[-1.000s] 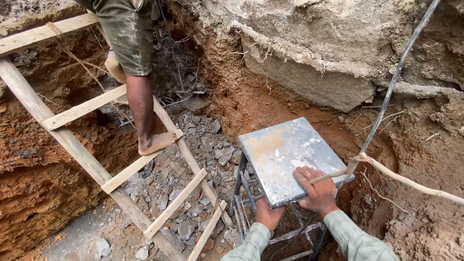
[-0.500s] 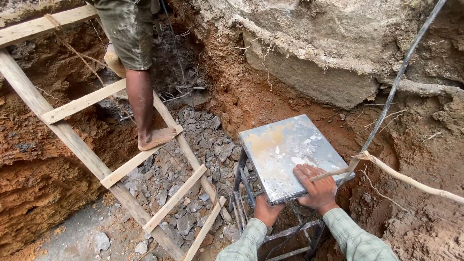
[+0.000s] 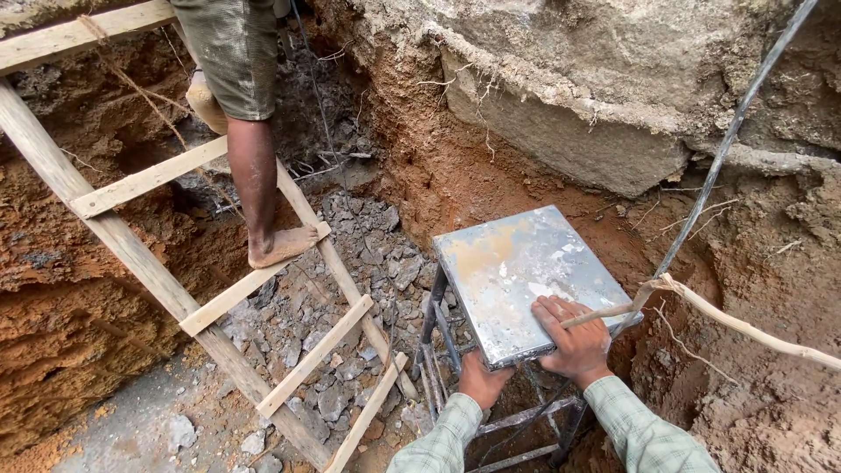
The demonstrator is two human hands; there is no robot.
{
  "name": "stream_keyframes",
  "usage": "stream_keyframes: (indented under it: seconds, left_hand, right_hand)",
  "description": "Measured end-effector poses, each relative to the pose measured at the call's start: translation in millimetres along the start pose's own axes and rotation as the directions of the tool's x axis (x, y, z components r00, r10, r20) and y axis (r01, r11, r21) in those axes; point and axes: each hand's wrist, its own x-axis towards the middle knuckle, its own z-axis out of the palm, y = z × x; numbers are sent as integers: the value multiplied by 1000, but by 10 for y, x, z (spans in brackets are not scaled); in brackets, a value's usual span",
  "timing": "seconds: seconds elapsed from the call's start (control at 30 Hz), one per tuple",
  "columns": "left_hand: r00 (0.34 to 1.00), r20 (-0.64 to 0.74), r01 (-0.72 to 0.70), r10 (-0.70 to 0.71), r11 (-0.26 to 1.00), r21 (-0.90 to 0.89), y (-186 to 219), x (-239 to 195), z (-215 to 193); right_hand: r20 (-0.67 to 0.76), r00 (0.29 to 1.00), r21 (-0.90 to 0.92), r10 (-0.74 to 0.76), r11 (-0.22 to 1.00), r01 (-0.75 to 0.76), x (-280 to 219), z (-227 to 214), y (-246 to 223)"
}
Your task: Positioning and adjusting a metal stand at the base of a construction trench.
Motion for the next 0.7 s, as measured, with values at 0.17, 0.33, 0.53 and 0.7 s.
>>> stream_keyframes:
  seconds: [0.17, 0.33, 0.53, 0.7]
  left_hand:
    - [999, 34, 39, -37, 998, -56, 58, -20, -8]
    - [998, 39, 52, -51, 999, -16, 63, -20, -7]
    - [998, 37, 59, -59, 998, 10, 50, -12, -4]
    - [997, 36, 65, -66, 998, 11, 26, -3, 8]
  right_hand:
    - [23, 999, 1, 24, 1000, -24, 1, -4, -18]
    - [28, 999, -4, 19, 1000, -19, -41, 49, 16]
    - [-7, 1000, -6, 9, 1000, -9, -47, 54, 28]
    - [5, 1000, -6, 9, 1000, -9, -28, 30, 13]
